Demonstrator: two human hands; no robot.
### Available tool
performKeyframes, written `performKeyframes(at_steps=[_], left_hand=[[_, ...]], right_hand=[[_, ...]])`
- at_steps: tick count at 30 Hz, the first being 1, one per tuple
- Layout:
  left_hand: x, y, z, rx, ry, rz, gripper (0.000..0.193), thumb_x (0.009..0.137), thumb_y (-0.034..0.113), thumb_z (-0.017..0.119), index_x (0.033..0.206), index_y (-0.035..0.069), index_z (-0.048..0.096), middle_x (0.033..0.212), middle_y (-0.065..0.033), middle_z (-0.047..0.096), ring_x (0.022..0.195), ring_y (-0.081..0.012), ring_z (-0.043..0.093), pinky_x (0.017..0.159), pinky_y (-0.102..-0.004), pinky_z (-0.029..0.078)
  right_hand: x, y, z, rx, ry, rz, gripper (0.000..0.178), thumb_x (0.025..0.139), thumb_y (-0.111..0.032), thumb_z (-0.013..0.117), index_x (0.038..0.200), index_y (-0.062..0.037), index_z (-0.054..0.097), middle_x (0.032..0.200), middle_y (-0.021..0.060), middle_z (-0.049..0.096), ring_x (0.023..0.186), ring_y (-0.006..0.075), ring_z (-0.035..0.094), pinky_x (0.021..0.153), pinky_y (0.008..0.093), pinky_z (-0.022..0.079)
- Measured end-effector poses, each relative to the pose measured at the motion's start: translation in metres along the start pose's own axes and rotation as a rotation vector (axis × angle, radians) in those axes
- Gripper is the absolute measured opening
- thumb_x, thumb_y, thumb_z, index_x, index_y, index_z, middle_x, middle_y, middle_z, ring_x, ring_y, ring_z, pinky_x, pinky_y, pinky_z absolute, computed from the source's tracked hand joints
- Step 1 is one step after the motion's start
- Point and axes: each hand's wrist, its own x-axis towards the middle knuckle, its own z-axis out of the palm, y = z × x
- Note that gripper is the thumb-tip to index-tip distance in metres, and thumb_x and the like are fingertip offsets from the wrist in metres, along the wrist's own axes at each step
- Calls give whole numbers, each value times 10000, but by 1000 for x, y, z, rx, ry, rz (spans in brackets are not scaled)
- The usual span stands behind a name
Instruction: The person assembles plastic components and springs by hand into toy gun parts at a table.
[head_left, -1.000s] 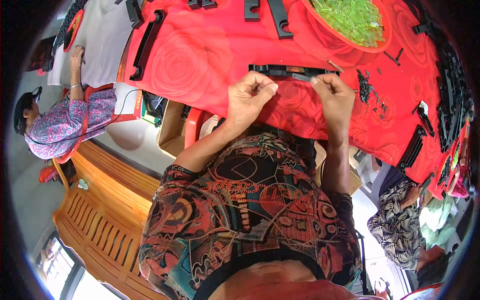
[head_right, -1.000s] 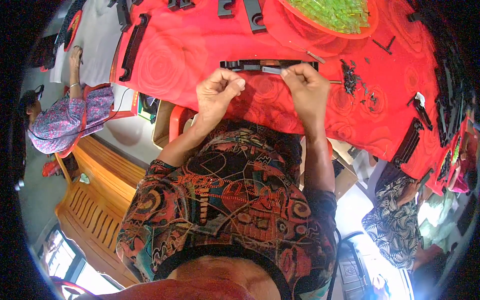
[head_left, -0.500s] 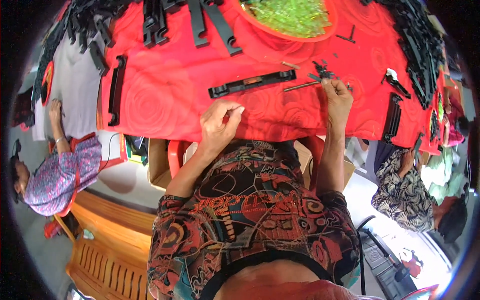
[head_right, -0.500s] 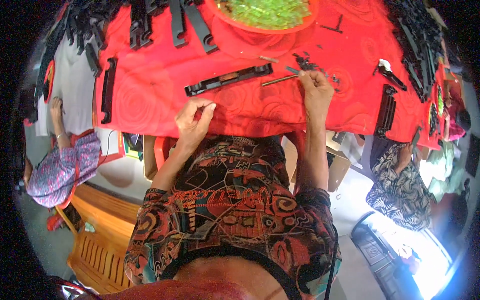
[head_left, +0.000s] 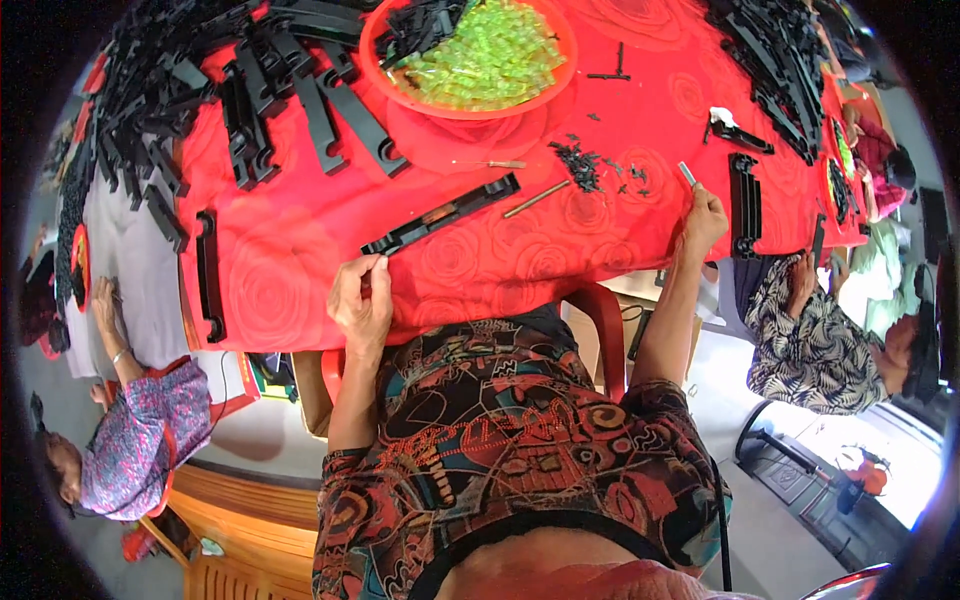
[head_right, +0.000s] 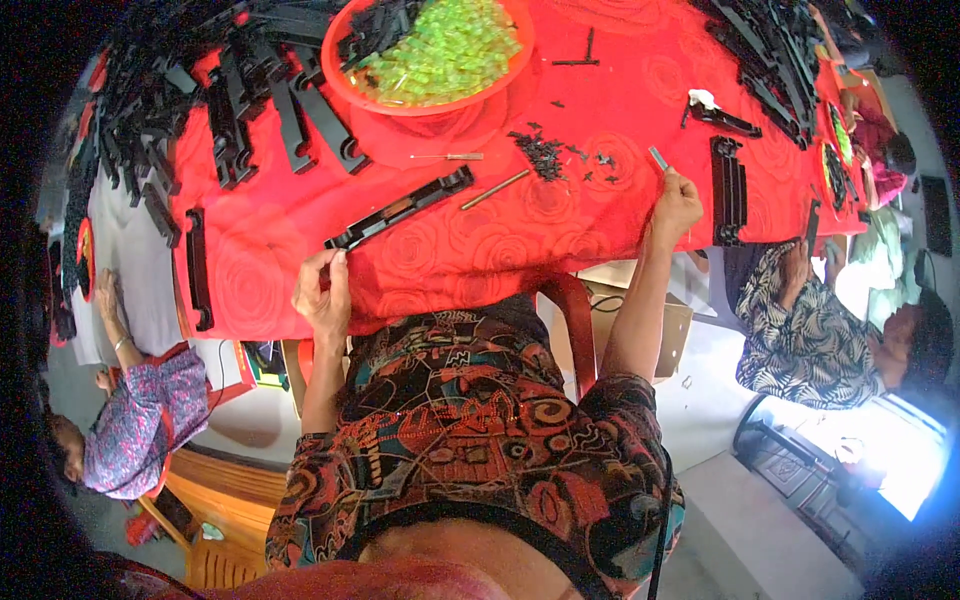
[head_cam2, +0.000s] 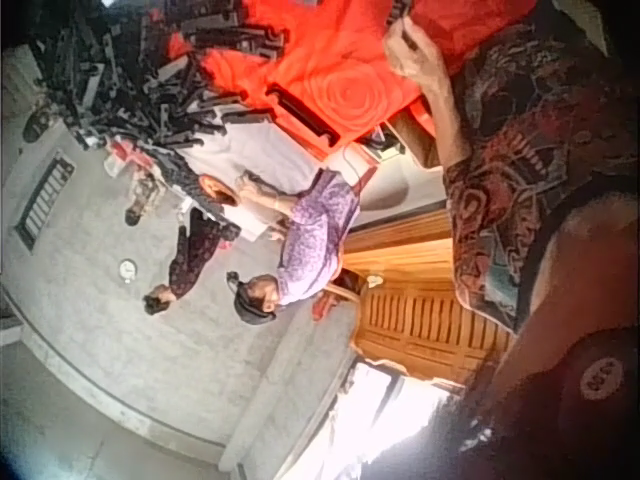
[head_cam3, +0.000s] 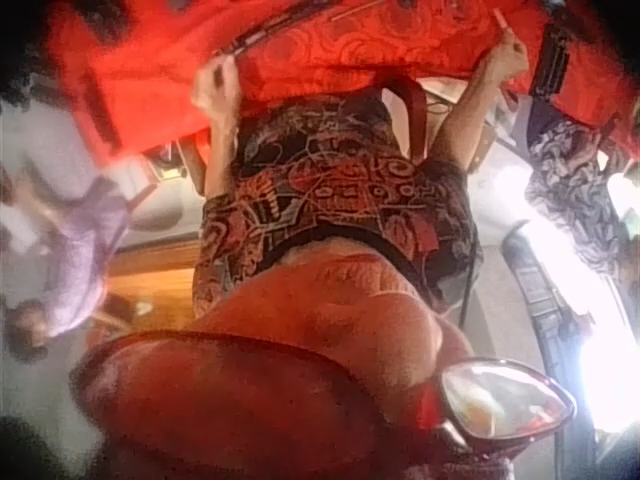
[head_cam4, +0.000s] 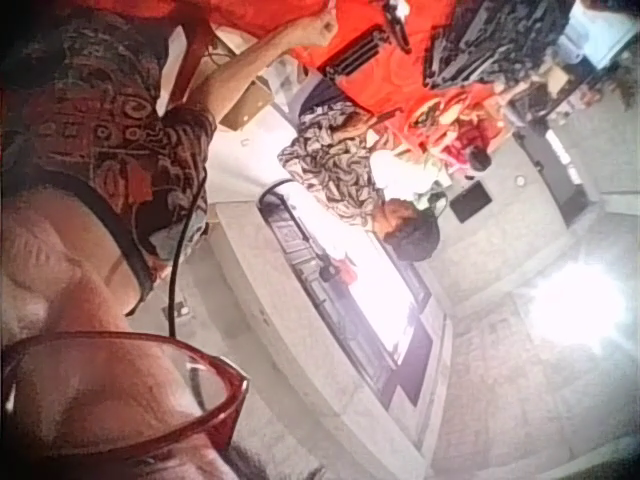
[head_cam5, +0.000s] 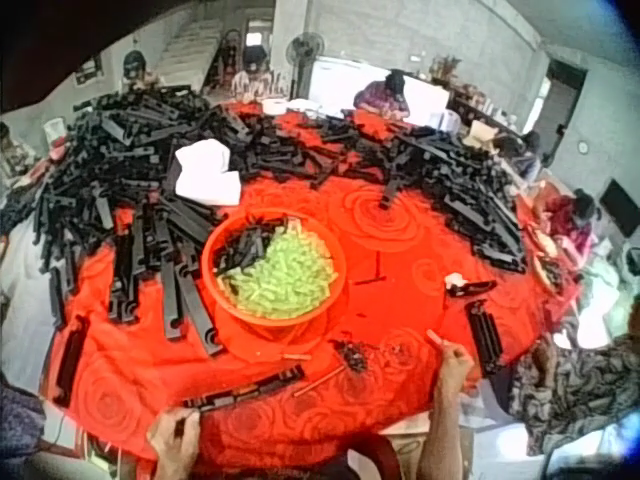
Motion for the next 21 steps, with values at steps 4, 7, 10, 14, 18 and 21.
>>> performKeyframes(at_steps=[4, 7, 10, 14, 18, 21], left_hand=[[1, 0, 2, 29, -6, -12, 116, 776, 4, 679, 841, 21, 584, 740, -102, 627, 621, -194, 599, 558, -296, 474], [1, -2, 2, 4, -6, -108, 110, 781, 0, 675, 838, 21, 583, 753, -97, 632, 623, -173, 594, 560, -292, 473], [2, -1, 0, -16, 42, -84, 107, 784, -5, 671, 839, 22, 583, 759, -86, 636, 611, -146, 580, 544, -274, 464], [-3, -5, -5, -33, 90, -80, 113, 770, -10, 680, 834, 22, 593, 716, -70, 614, 554, -113, 532, 497, -239, 429], [-6, -5, -10, -114, 73, -104, 112, 764, -9, 681, 838, 15, 600, 699, -73, 604, 543, -120, 537, 485, -248, 428], [-8, -7, -9, -162, 99, -71, 107, 759, -14, 679, 833, 10, 606, 695, -74, 601, 539, -134, 543, 479, -250, 426]], right_hand=[[6, 16, -17, -92, 79, 56, 144, 810, -64, 659, 688, 8, 628, 663, 5, 578, 604, 91, 486, 578, 244, 395], [4, 14, -13, -316, 102, -14, 203, 793, -132, 670, 693, 40, 625, 672, 61, 615, 621, 135, 534, 614, 288, 438], [3, 22, -9, -436, 114, -103, 270, 774, -198, 678, 807, 64, 625, 716, 133, 638, 651, 213, 576, 658, 346, 466], [-25, -2, 6, -520, 264, -167, 387, 771, -211, 671, 1021, 65, 568, 823, 209, 633, 734, 306, 597, 688, 401, 472], [-31, -2, 4, -480, 366, -215, 284, 788, -156, 668, 931, 68, 570, 773, 142, 585, 688, 242, 538, 627, 367, 439], [-50, -10, 21, -180, 154, -314, 149, 852, -91, 593, 929, 32, 560, 775, 63, 555, 680, 156, 506, 615, 286, 420]])
